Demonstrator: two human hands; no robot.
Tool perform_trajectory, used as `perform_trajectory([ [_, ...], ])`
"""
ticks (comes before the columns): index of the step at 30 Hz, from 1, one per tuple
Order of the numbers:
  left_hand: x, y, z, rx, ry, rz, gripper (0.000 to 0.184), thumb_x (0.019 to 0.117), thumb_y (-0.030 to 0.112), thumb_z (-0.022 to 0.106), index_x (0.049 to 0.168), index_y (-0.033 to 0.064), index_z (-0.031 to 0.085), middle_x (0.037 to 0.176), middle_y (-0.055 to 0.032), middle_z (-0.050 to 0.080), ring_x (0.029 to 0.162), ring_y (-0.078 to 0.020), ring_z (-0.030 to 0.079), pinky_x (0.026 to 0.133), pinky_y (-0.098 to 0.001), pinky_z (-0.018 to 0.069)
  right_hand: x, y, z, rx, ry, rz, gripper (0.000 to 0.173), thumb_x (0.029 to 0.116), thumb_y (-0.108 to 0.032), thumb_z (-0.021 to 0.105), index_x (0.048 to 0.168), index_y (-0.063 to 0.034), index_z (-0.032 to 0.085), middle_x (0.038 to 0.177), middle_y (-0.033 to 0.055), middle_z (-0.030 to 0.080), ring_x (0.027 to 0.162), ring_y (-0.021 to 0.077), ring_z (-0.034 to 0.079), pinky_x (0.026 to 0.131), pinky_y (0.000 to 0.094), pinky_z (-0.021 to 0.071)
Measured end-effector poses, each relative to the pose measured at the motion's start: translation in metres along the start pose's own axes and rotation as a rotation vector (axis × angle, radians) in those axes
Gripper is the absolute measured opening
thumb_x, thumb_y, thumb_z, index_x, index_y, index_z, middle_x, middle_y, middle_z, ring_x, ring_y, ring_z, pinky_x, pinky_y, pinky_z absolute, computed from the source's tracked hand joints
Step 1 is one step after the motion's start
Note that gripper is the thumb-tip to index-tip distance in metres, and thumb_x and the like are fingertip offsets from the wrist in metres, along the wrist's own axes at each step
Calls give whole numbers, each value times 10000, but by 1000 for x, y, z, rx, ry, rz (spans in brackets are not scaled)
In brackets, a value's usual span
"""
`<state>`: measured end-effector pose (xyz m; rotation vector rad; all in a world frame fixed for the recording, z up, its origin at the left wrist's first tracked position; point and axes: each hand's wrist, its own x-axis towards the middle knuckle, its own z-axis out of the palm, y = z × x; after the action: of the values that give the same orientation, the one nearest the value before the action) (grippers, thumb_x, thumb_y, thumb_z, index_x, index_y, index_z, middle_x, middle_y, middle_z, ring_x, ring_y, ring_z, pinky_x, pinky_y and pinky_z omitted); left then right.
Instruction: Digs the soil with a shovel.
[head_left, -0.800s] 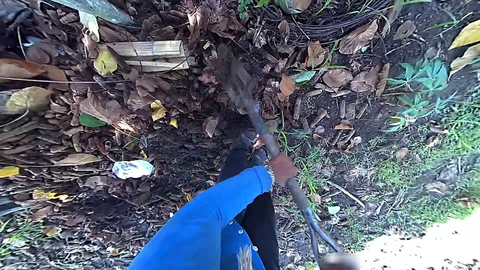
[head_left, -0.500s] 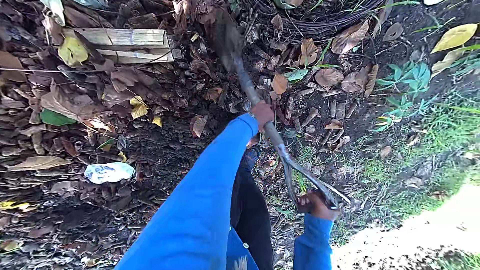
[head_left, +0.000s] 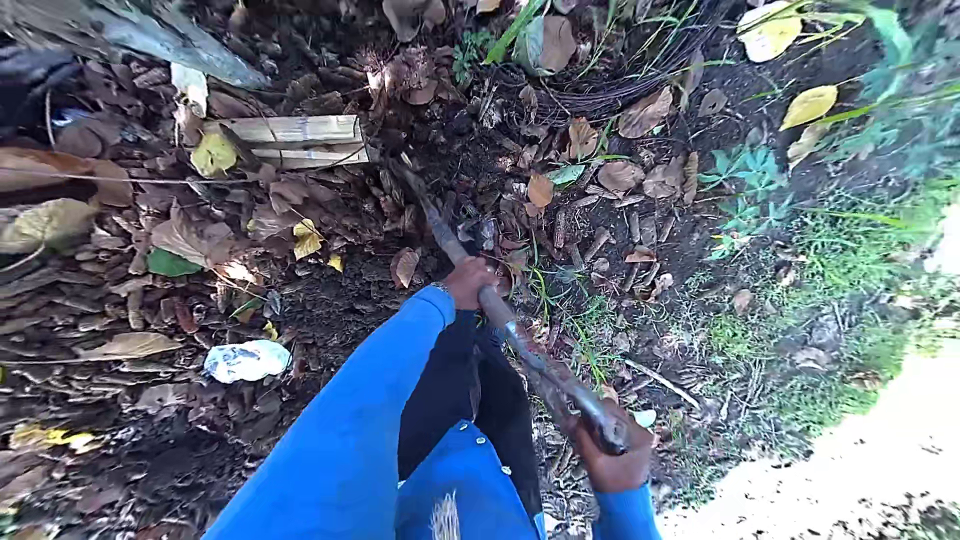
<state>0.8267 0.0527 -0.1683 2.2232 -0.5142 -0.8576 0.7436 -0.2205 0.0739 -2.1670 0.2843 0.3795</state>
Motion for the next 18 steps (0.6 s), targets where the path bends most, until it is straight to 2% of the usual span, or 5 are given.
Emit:
perform_trajectory([
  [2,-22,6,-9,-9,-112,-35,360,680,35,848,1025,96,762,1078,-153,719,1128,-371,629,1127,-578,389,-20,-26,-3,-56,-118,-9,226,689,-182,757,844,-18,741,702,22,715,618,38,673,599,266,592],
  [4,-38,22,-24,-12,-216,-60,406,724,31,820,1119,63,736,1178,-217,685,1202,-438,587,1137,-609,365,-33,-52,-17,-105,-248,-9,283,720,-234,769,910,-25,759,728,82,729,649,165,711,613,420,601],
  [7,-55,61,-38,8,-224,-48,411,742,37,800,1145,54,725,1206,-240,673,1219,-463,578,1096,-644,396,-44,-86,-51,-181,-356,-34,319,732,-244,828,967,-37,763,760,137,736,706,309,734,644,582,588],
  [12,-58,135,-31,89,-222,-20,418,773,105,804,1184,84,731,1254,-192,686,1250,-409,595,1095,-629,412,-82,-106,-100,-243,-185,-40,307,688,-188,854,961,-80,764,770,132,742,708,337,735,625,625,570],
  [18,-32,187,-1,146,-346,206,356,795,163,775,1145,101,746,1216,-172,708,1200,-396,631,1047,-651,441,-143,-110,-120,-181,30,153,301,736,-253,841,958,-75,744,740,127,722,690,321,723,623,596,572],
])
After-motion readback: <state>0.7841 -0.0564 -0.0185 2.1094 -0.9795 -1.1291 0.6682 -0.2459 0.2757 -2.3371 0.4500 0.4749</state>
